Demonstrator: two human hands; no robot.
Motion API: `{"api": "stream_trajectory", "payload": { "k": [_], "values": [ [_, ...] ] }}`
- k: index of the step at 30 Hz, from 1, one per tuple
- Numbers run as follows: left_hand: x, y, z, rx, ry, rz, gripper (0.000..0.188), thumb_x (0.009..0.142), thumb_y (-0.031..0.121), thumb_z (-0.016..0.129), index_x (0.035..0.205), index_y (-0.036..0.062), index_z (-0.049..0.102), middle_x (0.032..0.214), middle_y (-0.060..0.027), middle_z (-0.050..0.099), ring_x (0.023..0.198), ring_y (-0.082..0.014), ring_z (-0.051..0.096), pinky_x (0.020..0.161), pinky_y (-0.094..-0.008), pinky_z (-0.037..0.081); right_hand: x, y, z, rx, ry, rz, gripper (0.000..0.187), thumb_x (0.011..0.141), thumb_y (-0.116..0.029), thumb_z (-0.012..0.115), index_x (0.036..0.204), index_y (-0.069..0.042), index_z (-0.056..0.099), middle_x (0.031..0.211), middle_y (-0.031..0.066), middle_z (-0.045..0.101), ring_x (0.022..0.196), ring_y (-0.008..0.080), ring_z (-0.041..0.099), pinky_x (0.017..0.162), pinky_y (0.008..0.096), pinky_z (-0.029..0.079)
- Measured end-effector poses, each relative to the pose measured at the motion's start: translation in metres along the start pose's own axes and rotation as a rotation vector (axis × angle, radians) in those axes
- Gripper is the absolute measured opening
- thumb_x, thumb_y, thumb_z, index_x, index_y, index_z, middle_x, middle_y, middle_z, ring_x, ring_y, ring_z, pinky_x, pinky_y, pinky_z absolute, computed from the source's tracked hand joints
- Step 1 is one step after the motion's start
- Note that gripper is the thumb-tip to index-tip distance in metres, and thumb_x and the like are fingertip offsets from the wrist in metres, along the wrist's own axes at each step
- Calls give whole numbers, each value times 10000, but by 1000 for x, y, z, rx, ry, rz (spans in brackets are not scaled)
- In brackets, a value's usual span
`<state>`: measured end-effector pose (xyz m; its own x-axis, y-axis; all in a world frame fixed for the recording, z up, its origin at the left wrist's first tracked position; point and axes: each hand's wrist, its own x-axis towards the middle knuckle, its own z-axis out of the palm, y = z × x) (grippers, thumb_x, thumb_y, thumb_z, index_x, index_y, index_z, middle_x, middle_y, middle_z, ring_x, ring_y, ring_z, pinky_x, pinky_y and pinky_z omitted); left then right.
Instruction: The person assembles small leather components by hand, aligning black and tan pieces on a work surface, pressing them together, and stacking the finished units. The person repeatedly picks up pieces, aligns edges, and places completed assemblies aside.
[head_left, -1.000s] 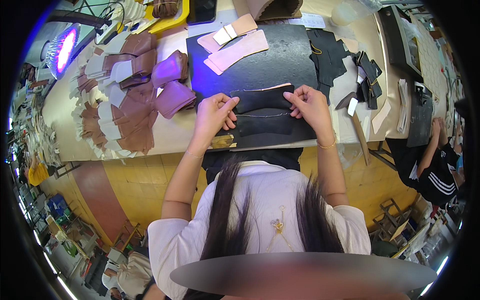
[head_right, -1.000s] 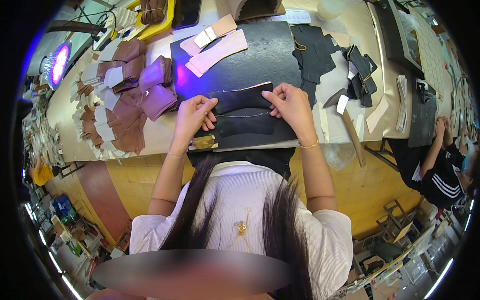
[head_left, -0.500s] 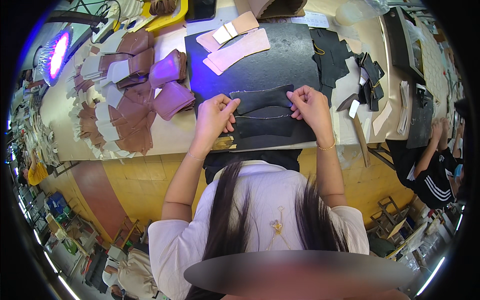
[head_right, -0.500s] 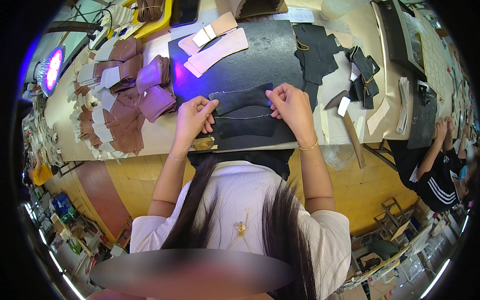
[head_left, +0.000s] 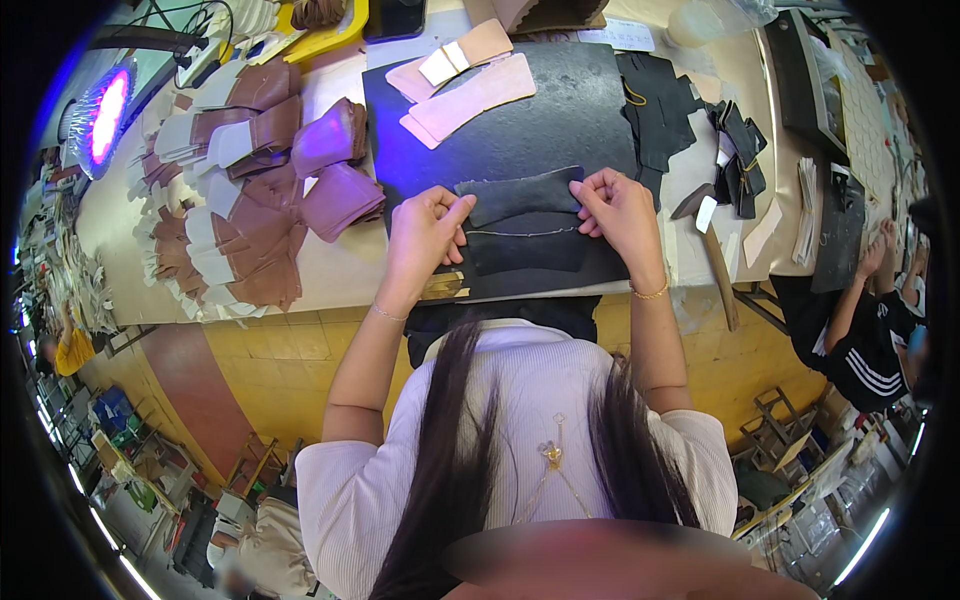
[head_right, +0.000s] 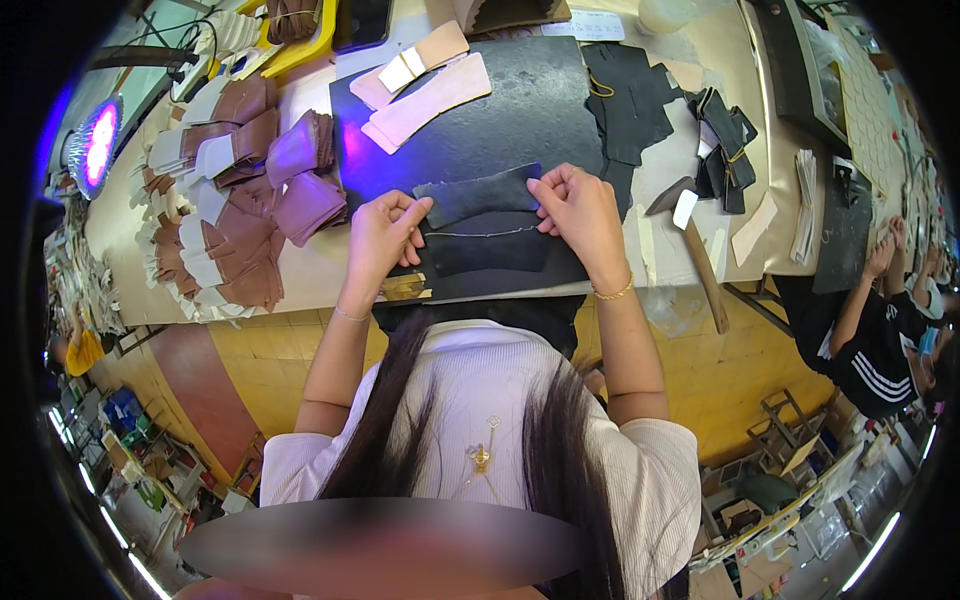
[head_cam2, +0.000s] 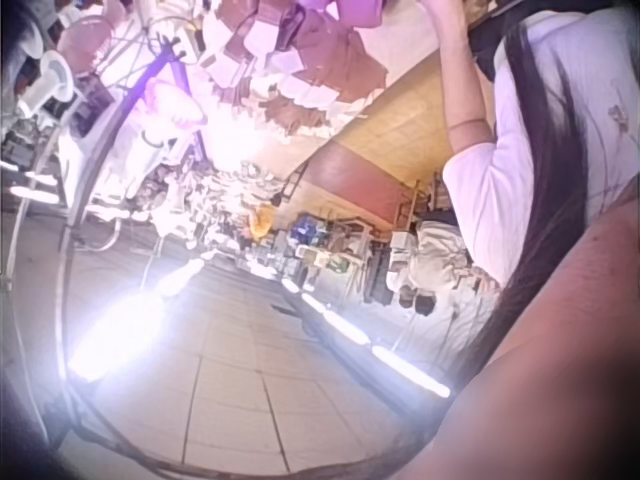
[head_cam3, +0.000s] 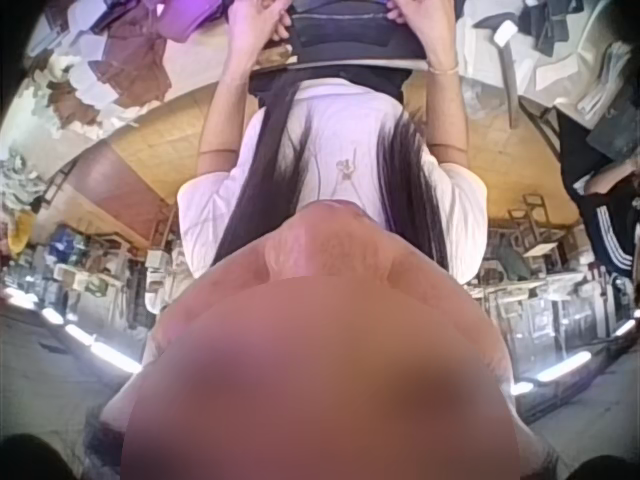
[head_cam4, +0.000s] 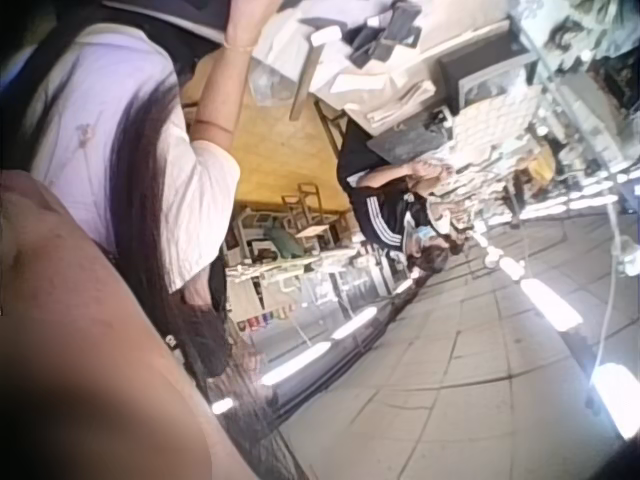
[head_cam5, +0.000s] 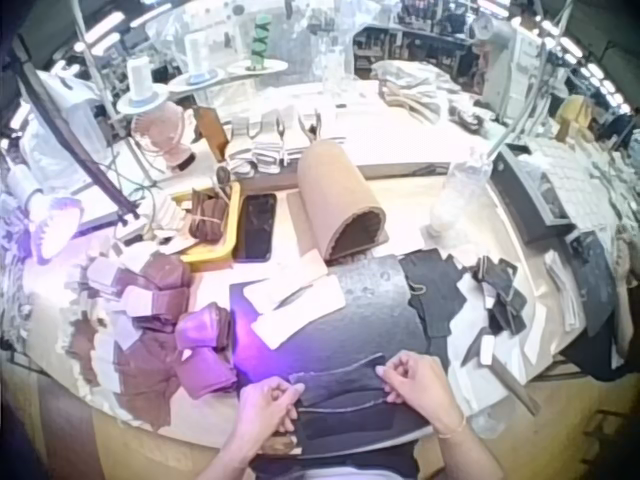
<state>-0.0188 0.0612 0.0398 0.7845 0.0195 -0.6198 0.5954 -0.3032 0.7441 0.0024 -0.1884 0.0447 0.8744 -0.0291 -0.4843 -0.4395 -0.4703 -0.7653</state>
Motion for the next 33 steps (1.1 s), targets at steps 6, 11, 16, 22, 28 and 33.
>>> {"api": "stream_trajectory", "payload": {
  "k": [6,11,16,22,28,33],
  "values": [
    [0,0,2,-8,17,10,297,931,262,690,813,-3,623,554,-28,587,381,-66,513,350,-208,364,-1,0,2,-4,14,-8,241,914,-202,679,819,18,655,628,45,659,511,99,646,474,229,490],
    [-2,4,3,144,56,25,306,925,258,687,815,-22,626,532,-52,575,409,-122,561,390,-268,423,-2,-3,4,-93,89,-66,217,881,-185,722,871,6,620,585,77,622,493,168,634,483,281,482],
    [-17,0,9,696,345,459,270,846,233,754,935,3,644,802,-111,648,737,-258,651,649,-381,504,-17,-4,15,-304,390,-349,284,831,-171,772,953,-16,568,643,117,613,541,278,626,521,366,484],
    [-24,-28,23,1108,76,874,571,916,350,623,1390,54,504,1467,-175,444,1394,-329,382,1150,-509,272,-23,6,46,-779,-31,-939,711,884,-515,568,1468,-141,416,1524,72,390,1433,270,309,1161,538,189],
    [-18,-41,20,1098,19,842,726,938,498,522,1517,101,334,1596,-82,276,1469,-253,260,1191,-523,167,-14,28,17,-1038,57,-791,841,867,-660,468,1517,-138,350,1594,48,297,1478,246,239,1197,527,108],
    [-22,-41,22,1119,41,838,733,927,499,543,1514,109,343,1597,-75,278,1466,-246,266,1190,-526,165,-16,33,14,-990,86,-779,926,821,-710,481,1513,-110,345,1585,67,308,1470,253,255,1199,523,108]
  ]
}}
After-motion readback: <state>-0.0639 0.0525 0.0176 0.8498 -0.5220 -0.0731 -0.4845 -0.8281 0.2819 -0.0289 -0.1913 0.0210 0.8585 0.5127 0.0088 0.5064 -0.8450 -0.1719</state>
